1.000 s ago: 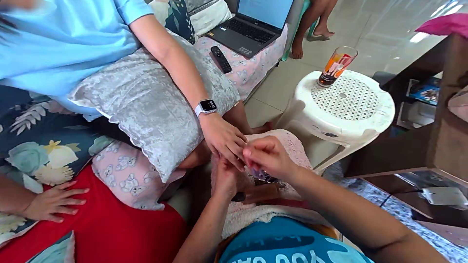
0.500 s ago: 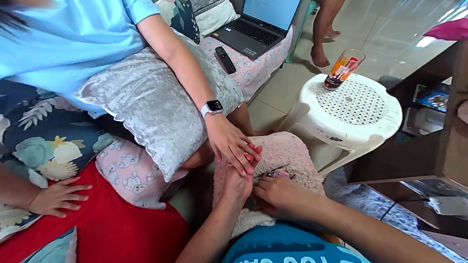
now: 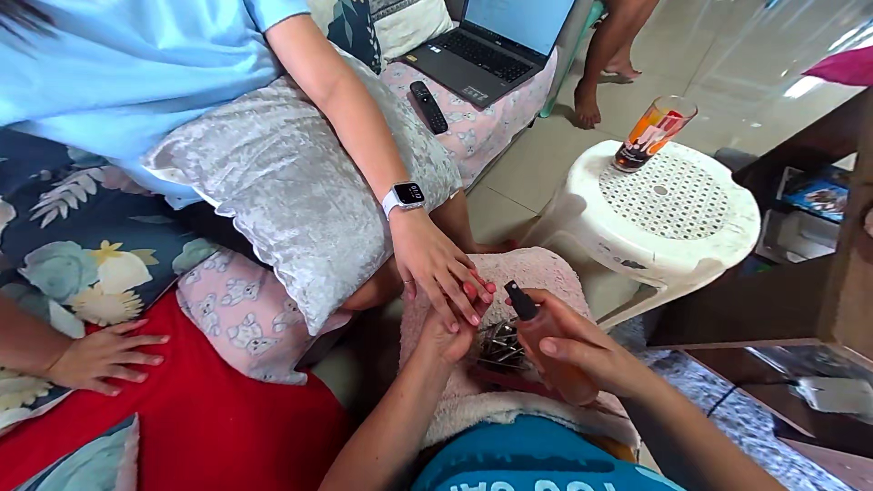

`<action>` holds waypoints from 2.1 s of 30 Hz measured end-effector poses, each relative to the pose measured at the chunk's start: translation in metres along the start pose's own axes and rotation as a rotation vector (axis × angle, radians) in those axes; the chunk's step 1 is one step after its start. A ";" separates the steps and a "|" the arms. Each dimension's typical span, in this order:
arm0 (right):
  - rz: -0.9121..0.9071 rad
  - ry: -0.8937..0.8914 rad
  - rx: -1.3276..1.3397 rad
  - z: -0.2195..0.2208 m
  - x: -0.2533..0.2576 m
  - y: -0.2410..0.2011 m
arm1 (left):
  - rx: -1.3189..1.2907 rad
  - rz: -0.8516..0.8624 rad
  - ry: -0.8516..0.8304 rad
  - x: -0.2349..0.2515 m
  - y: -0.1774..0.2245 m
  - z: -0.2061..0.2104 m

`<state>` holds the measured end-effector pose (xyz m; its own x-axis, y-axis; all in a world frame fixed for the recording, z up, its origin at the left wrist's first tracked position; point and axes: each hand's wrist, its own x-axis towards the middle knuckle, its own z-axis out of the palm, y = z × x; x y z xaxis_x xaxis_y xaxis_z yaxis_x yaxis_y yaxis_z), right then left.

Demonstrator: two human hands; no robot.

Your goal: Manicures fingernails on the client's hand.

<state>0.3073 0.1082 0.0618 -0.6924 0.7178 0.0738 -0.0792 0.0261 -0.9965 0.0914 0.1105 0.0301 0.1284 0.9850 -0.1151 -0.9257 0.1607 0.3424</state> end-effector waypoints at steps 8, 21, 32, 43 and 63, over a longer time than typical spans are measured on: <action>0.028 0.099 -0.141 0.018 0.008 -0.004 | 0.113 0.036 -0.005 -0.005 0.007 0.000; 0.192 0.147 0.030 0.021 0.008 -0.003 | 0.187 0.052 -0.019 -0.004 0.009 -0.003; 0.180 0.189 -0.011 0.026 0.004 0.004 | 0.303 0.049 0.355 -0.021 0.014 0.009; -0.005 0.063 -0.246 0.048 0.005 0.000 | 0.715 0.106 0.250 -0.040 0.029 0.021; -0.193 0.305 -0.403 0.054 0.025 -0.007 | 0.666 0.027 0.245 -0.032 0.024 0.037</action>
<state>0.2516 0.0880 0.0730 -0.4477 0.8415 0.3026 0.1382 0.3994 -0.9063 0.0779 0.0856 0.0768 -0.0479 0.9593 -0.2784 -0.5031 0.2177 0.8364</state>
